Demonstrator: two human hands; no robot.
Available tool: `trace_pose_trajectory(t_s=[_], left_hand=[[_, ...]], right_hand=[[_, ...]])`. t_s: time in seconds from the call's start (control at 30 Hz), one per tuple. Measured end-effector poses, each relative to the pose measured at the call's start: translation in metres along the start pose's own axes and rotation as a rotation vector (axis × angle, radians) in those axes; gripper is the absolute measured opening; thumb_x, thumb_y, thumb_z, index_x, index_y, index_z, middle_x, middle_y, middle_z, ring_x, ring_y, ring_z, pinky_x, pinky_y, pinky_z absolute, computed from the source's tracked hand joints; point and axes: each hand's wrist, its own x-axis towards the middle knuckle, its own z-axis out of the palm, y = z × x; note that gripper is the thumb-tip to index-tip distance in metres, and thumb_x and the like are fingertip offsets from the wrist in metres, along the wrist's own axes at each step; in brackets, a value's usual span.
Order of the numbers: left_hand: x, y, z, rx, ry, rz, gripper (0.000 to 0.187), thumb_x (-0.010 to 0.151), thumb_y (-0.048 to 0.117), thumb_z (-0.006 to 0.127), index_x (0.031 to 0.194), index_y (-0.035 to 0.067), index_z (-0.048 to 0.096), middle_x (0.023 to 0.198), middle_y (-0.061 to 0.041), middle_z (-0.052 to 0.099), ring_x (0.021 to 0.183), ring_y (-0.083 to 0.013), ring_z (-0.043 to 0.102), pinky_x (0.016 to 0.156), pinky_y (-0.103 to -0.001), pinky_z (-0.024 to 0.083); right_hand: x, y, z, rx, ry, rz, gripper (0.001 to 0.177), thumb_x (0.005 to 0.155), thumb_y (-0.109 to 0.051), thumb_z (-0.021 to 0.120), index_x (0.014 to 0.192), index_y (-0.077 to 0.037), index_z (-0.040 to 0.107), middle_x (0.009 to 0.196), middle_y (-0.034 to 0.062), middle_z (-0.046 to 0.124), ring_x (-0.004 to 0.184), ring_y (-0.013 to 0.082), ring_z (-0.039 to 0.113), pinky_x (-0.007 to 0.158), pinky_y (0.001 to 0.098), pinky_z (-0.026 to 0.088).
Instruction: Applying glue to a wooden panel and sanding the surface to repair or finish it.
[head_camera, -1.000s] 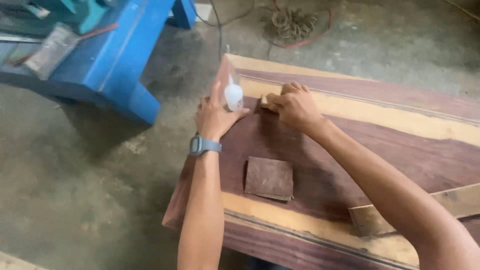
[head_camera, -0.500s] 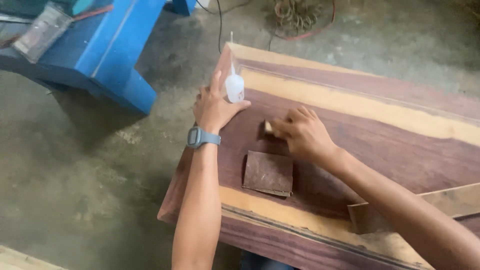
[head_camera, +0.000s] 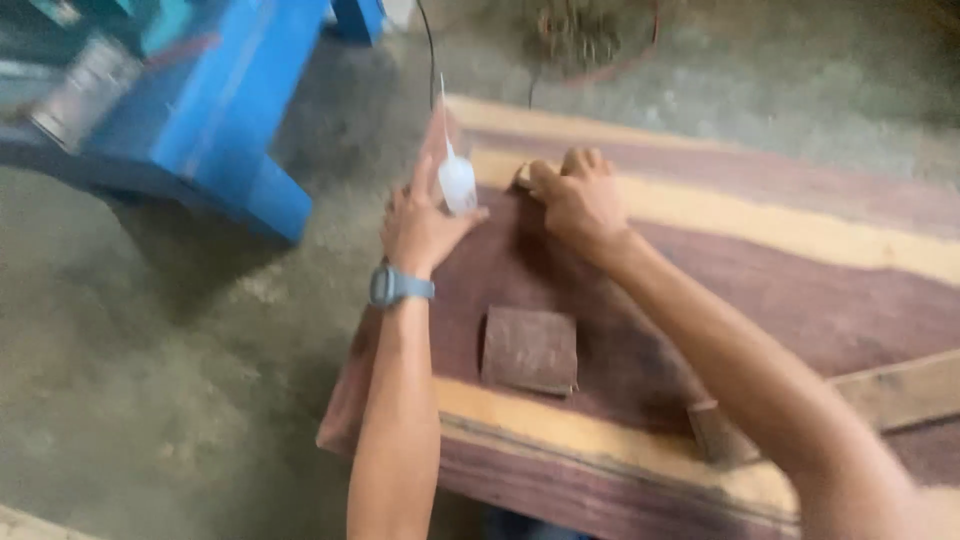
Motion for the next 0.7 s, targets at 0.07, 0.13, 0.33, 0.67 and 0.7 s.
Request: trace_pose_trajectory(t_s=[0.07,0.13,0.33,0.67,0.7], left_hand=[[0.001,0.007,-0.014,-0.031,0.019,-0.004,0.107,0.074,0.059,0.089,0.16,0.025,0.035,0.137,-0.028,0.054,0.125,-0.0532,0.057,0.102,-0.063,0.045],[-0.002,0.005,-0.011,-0.033,0.003,-0.008,0.109,0.073,0.059,0.089,0.16,0.024,0.034,0.138,-0.03,0.054,0.126,-0.0544,0.056,0.103,-0.064,0.045],[0.002,0.002,-0.005,-0.02,0.015,-0.011,0.111,0.072,0.062,0.09,0.16,0.026,0.033,0.138,-0.028,0.053,0.126,-0.0549,0.055,0.102,-0.065,0.044],[0.002,-0.008,0.005,-0.011,0.021,0.006,0.112,0.072,0.061,0.091,0.16,0.026,0.032,0.139,-0.026,0.051,0.126,-0.0537,0.055,0.103,-0.064,0.044],[0.003,-0.004,0.001,-0.023,0.022,0.008,0.109,0.073,0.06,0.09,0.159,0.025,0.034,0.139,-0.027,0.052,0.127,-0.0534,0.054,0.104,-0.063,0.043]], right_hand=[[0.029,-0.004,-0.011,0.01,0.039,0.014,0.019,0.088,-0.037,0.073,0.099,-0.022,0.068,0.087,0.007,0.05,0.086,0.0348,0.056,0.069,0.0459,0.046],[0.006,-0.024,-0.044,0.182,-0.085,0.02,0.017,0.092,-0.027,0.069,0.086,-0.013,0.076,0.09,0.0153,0.056,0.09,0.0398,0.058,0.076,0.0484,0.049],[0.024,-0.014,-0.042,0.094,-0.033,-0.068,0.014,0.095,-0.032,0.069,0.092,-0.022,0.078,0.091,0.0105,0.054,0.093,0.0344,0.055,0.08,0.0454,0.047],[-0.003,-0.03,-0.054,0.157,-0.208,-0.091,0.014,0.094,-0.031,0.064,0.101,-0.03,0.077,0.09,0.0083,0.051,0.088,0.0346,0.055,0.075,0.0486,0.045],[0.013,-0.018,-0.03,0.157,-0.119,-0.07,0.01,0.091,-0.034,0.071,0.094,-0.027,0.077,0.09,0.0072,0.052,0.089,0.033,0.054,0.074,0.0465,0.044]])
